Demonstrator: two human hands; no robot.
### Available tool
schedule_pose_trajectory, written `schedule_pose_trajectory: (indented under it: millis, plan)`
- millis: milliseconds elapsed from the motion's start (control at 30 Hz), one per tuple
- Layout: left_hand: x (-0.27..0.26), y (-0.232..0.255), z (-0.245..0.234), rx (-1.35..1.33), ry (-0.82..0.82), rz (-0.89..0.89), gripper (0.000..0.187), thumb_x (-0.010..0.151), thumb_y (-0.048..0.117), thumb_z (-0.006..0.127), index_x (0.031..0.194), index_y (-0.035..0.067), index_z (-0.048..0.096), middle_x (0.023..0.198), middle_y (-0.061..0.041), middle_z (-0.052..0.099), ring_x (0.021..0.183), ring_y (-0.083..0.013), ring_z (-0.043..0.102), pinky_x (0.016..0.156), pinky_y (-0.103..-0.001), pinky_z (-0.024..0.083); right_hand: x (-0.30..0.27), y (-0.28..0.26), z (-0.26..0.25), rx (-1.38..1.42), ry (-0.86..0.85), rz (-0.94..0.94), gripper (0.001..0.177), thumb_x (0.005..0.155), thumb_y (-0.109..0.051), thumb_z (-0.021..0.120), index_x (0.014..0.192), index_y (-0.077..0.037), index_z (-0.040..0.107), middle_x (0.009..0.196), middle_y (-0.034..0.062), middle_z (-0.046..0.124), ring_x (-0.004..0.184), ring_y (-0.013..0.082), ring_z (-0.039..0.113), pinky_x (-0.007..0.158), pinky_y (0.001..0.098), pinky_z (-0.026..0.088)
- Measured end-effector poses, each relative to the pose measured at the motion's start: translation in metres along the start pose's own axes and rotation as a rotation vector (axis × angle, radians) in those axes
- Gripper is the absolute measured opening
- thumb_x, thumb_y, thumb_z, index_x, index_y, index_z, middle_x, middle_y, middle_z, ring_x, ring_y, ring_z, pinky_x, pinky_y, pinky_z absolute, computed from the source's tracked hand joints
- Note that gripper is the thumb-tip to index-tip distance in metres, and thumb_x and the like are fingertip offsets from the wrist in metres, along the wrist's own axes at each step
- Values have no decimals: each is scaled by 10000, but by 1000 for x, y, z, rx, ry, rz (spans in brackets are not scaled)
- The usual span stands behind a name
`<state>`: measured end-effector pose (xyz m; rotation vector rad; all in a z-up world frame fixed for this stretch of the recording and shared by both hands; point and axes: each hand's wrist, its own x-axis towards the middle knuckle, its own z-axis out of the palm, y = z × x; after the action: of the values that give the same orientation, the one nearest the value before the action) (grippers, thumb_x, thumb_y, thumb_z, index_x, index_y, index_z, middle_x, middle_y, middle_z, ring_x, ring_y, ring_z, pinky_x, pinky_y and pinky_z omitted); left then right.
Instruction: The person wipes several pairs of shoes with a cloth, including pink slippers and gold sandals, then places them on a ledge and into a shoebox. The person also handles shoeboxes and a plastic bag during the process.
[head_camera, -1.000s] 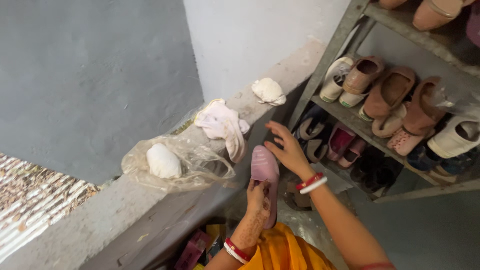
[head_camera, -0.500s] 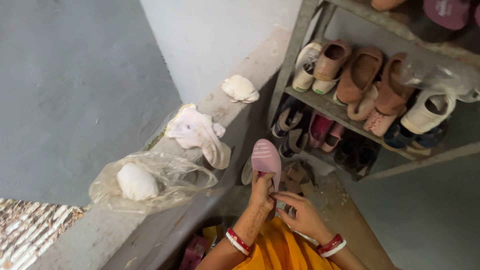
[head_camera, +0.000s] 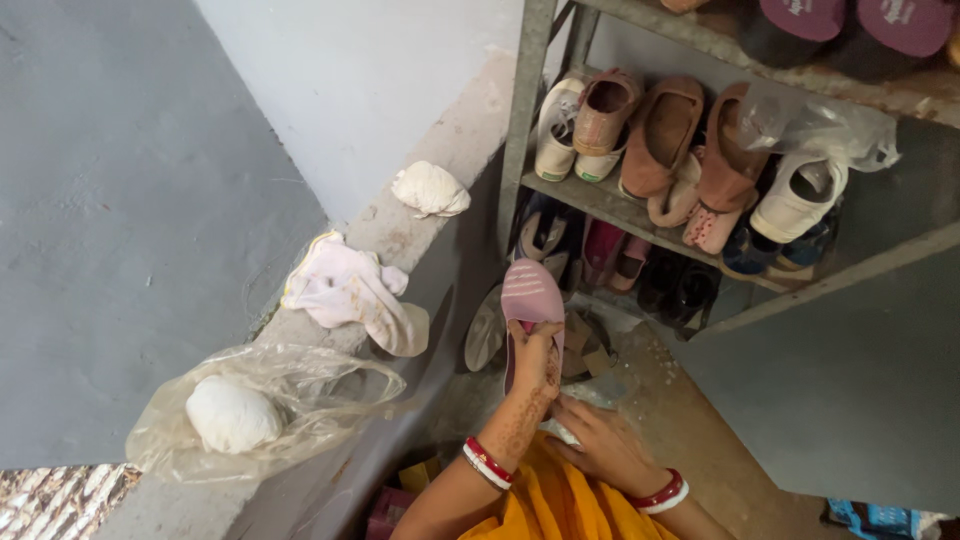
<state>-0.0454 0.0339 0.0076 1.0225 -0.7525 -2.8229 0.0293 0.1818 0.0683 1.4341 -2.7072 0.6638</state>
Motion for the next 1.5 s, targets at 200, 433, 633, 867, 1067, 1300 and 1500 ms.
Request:
schedule_pose_trajectory:
  millis: [200,433,633,867,1067,1300,1500]
  plan:
    - [0,-28,11,61,-26,64,841,766,14,681,1516,129,318,1309,-133,506,1100,-221,530,925,-321,455,0,15,24,-42,-302,259,435,865,-378,754,1195,-103,684,1151,114,665,903,314,697,770,424,565]
    - [13,-69,18,122,-384,-3,624,880,-12,613,1471,1,410,1422,-169,539,1249,-225,571,1059,-294,458,-26,56,30,253,219,345,234,745,-133,775,960,-42,758,1072,156,711,882,391,701,741,438,565]
    - [-3,-73,39,306,-395,21,621,910,4,575,1503,52,398,1471,-164,516,1321,-261,551,1096,-352,454,-23,124,19,178,331,542,235,749,-110,798,966,-31,754,986,139,718,852,358,710,733,425,555]
    - [5,-83,55,314,-354,30,614,904,33,602,1490,64,422,1470,-154,525,1270,-264,595,1064,-366,489,26,246,20,119,365,416,197,746,-96,804,900,-15,711,848,154,649,775,367,652,686,447,519]
    - [5,-84,68,382,-256,70,593,896,69,613,1468,60,460,1469,-130,537,1254,-245,606,1042,-344,484,61,328,48,114,321,367,264,722,-133,853,866,1,677,871,178,644,822,407,629,719,478,505]
    - [21,-94,77,334,-173,114,557,896,78,639,1431,53,484,1439,-104,553,1259,-194,572,1035,-311,485,66,332,60,137,341,282,389,763,-101,807,1131,-44,696,1115,237,643,941,417,629,795,459,522]
    - [22,-96,88,266,-120,133,539,879,58,642,1407,88,535,1388,-60,570,1212,-172,575,993,-297,486,69,302,19,286,303,299,366,832,-76,737,1197,-105,709,1051,149,658,895,305,663,795,398,541]
